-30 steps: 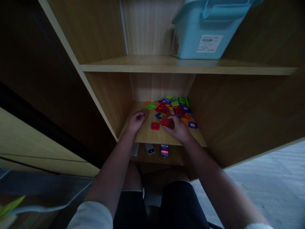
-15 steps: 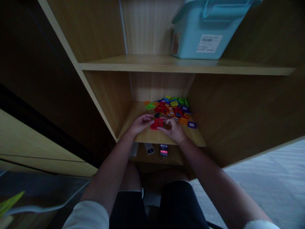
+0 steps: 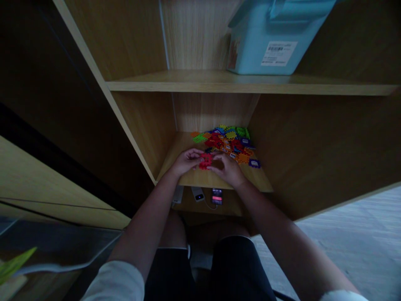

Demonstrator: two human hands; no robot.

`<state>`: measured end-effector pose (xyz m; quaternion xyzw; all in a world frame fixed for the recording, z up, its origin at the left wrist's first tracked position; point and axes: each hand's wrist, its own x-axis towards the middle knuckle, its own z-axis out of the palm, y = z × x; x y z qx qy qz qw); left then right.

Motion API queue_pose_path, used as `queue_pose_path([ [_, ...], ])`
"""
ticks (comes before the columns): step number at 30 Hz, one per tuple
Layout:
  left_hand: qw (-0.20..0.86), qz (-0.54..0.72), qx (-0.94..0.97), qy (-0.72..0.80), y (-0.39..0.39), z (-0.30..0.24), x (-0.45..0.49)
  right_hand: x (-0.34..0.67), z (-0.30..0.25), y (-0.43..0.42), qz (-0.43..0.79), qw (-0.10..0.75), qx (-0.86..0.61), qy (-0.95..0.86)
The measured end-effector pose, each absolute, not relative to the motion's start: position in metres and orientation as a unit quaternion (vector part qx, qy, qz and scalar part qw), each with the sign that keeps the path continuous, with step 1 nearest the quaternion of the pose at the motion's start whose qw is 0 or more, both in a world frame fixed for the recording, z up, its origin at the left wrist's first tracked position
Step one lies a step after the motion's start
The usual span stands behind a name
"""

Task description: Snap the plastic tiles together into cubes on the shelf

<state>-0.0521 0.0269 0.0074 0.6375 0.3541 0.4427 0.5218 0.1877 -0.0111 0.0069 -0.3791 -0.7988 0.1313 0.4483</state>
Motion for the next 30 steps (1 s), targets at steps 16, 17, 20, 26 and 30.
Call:
queue_pose_path([
  [16, 0.296, 0.463, 0.731, 0.404, 0.026, 0.005, -0.055, 0.191, 0.0, 0.001, 0.158, 0.417, -0.415, -0.793],
  [17, 0.29, 0.449, 0.745, 0.399, 0.025, 0.006, -0.057, 0.191, -0.001, 0.003, 0.165, 0.415, -0.415, -0.793],
  [20, 0.32, 0.414, 0.773, 0.358, 0.026, 0.005, -0.062, 0.192, -0.003, 0.006, 0.181, 0.41, -0.411, -0.794],
  [26, 0.381, 0.369, 0.787, 0.314, 0.034, 0.002, -0.072, 0.192, -0.002, 0.007, 0.18, 0.396, -0.417, -0.798],
  [30, 0.354, 0.349, 0.803, 0.331, 0.033, 0.002, -0.072, 0.191, -0.002, 0.007, 0.174, 0.385, -0.42, -0.803],
])
